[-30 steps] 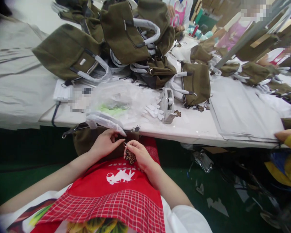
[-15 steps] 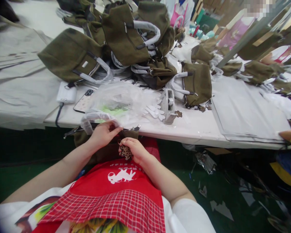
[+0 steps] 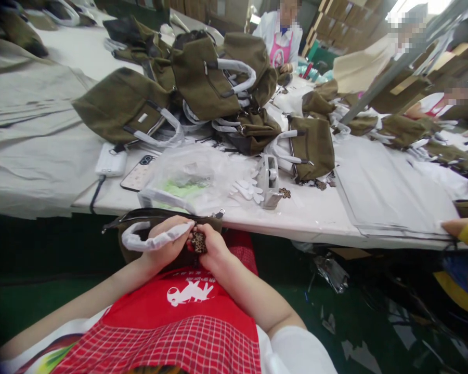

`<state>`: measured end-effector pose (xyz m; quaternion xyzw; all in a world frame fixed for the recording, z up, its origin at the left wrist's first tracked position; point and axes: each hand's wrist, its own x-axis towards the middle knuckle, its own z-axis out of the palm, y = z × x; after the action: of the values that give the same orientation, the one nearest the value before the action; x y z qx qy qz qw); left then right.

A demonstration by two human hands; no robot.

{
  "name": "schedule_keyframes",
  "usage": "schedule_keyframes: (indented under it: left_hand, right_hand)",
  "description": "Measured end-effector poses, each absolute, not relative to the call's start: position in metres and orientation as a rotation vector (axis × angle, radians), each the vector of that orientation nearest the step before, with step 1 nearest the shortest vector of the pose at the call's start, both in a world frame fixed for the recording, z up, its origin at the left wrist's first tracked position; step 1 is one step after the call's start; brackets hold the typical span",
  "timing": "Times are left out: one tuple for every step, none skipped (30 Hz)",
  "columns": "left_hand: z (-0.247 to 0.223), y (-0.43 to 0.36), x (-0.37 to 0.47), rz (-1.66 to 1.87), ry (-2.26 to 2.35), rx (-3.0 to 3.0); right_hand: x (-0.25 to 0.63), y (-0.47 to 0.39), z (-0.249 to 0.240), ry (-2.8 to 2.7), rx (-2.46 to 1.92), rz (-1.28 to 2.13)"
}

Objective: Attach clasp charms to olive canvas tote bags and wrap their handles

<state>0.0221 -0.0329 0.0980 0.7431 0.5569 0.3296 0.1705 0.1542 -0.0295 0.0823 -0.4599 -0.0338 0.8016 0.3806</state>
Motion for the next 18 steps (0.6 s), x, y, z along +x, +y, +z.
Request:
schedule_keyframes:
  left_hand:
    - [0.096, -0.033, 0.02, 0.967, 1.605, 2.032]
    - [0.095, -0.032, 0.018, 0.993, 1.635, 1.912]
    - [0.093, -0.031, 0.016, 1.015, 1.659, 1.765]
    - [0.092, -0.03, 0.014, 1.034, 1.667, 1.615]
    - [0.091, -0.029, 0.011, 1.041, 1.662, 1.493]
    - [0.09, -0.027, 0.009, 1.039, 1.654, 1.418]
    - [0.089, -0.026, 0.006, 1.031, 1.645, 1.396]
    - [0.089, -0.026, 0.004, 1.02, 1.633, 1.417]
    - [0.089, -0.025, 0.002, 1.004, 1.619, 1.466]
    - [0.09, -0.025, 0.001, 0.988, 1.604, 1.521]
    - [0.091, -0.025, 0.0, 0.973, 1.588, 1.567]
    - [0.093, -0.025, -0.001, 0.965, 1.578, 1.594]
    - [0.095, -0.024, 0.0, 0.965, 1.576, 1.592]
    - [0.097, -0.023, 0.0, 0.98, 1.582, 1.559]
    - [0.098, -0.022, 0.002, 1.007, 1.584, 1.496]
    - [0.099, -0.02, 0.003, 1.041, 1.576, 1.411]
    - [0.1, -0.018, 0.004, 1.078, 1.559, 1.314]
    - [0.101, -0.015, 0.004, 1.108, 1.528, 1.221]
  right_hand:
    - [0.153, -0.032, 0.083, -0.077, -1.143, 2.033]
    - [0.153, -0.034, 0.083, -0.096, -1.111, 2.014]
    - [0.152, -0.036, 0.083, -0.144, -1.085, 1.986]
    - [0.153, -0.038, 0.083, -0.216, -1.066, 1.957]
    - [0.154, -0.038, 0.082, -0.306, -1.056, 1.935]
    - [0.155, -0.037, 0.081, -0.402, -1.057, 1.929]
    - [0.157, -0.035, 0.081, -0.499, -1.076, 1.937]
    - [0.16, -0.033, 0.081, -0.598, -1.11, 1.949]
    - [0.162, -0.03, 0.08, -0.694, -1.154, 1.944]
    - [0.164, -0.028, 0.08, -0.784, -1.196, 1.92]
    - [0.165, -0.025, 0.08, -0.853, -1.23, 1.879]
    - [0.165, -0.024, 0.08, -0.893, -1.246, 1.841]
    - [0.164, -0.023, 0.08, -0.895, -1.245, 1.815]
    - [0.162, -0.023, 0.08, -0.858, -1.232, 1.808]
    - [0.16, -0.024, 0.079, -0.797, -1.213, 1.812]
    - [0.157, -0.025, 0.079, -0.73, -1.191, 1.821]
    - [0.154, -0.025, 0.079, -0.674, -1.168, 1.823]
    - [0.152, -0.025, 0.078, -0.641, -1.146, 1.819]
